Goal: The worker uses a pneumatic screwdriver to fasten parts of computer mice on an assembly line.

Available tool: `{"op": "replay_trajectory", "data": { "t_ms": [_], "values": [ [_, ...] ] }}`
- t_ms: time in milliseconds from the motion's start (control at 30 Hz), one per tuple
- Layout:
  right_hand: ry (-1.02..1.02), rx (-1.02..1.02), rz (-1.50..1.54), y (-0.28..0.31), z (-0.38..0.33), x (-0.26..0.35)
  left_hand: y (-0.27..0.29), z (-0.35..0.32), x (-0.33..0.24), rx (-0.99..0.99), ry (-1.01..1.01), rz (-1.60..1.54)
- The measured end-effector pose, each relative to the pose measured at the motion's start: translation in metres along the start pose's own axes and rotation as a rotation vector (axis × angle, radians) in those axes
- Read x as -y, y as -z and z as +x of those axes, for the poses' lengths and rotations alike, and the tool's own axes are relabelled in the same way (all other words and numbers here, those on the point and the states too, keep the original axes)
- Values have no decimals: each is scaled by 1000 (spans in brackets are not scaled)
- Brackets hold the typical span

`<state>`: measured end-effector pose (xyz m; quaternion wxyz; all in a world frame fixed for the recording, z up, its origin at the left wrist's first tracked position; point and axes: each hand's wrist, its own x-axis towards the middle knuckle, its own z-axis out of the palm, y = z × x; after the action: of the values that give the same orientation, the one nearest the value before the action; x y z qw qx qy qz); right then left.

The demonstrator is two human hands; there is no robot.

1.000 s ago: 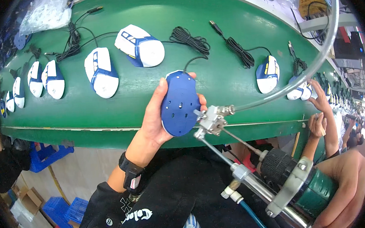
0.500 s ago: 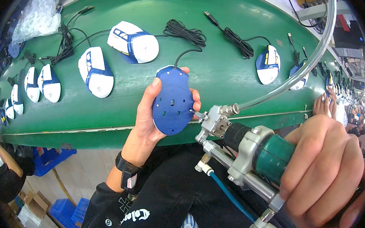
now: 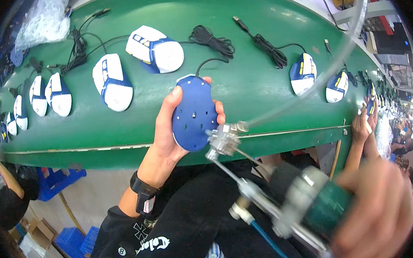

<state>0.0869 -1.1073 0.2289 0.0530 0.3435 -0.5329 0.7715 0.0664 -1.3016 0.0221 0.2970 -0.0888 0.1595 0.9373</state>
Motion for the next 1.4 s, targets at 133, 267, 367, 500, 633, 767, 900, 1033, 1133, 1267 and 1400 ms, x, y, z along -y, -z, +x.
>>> {"op": "replay_trajectory", "data": {
  "t_ms": [133,267,367,500,633,767,900,1033,1133,1267,1400],
  "values": [
    [119,153,91,-9,9,6,-11,4,1,99,38,-51],
    [98,226,159,-6,5,-11,-5,0,-3,77,34,-69],
    [57,212,112,-10,3,-11,-6,1,-4,92,41,-70],
    [1,168,72,-14,-1,-16,-2,-1,-6,78,47,-67],
    [-35,141,15,-26,0,-18,-4,-2,-6,55,57,-43],
    [-90,47,-34,-40,-8,-34,3,-3,-7,55,59,-77],
    [164,282,335,-16,-6,-62,4,-3,-13,78,57,-54],
    [-29,123,90,-2,10,-27,-13,9,-3,130,81,83],
    [49,124,2,26,2,-1,-4,-2,-7,37,-3,144],
    [148,171,-91,30,-12,42,-8,0,-7,49,-63,372],
    [32,-243,129,13,-41,57,-46,66,16,-64,-427,1507]
  ]
}}
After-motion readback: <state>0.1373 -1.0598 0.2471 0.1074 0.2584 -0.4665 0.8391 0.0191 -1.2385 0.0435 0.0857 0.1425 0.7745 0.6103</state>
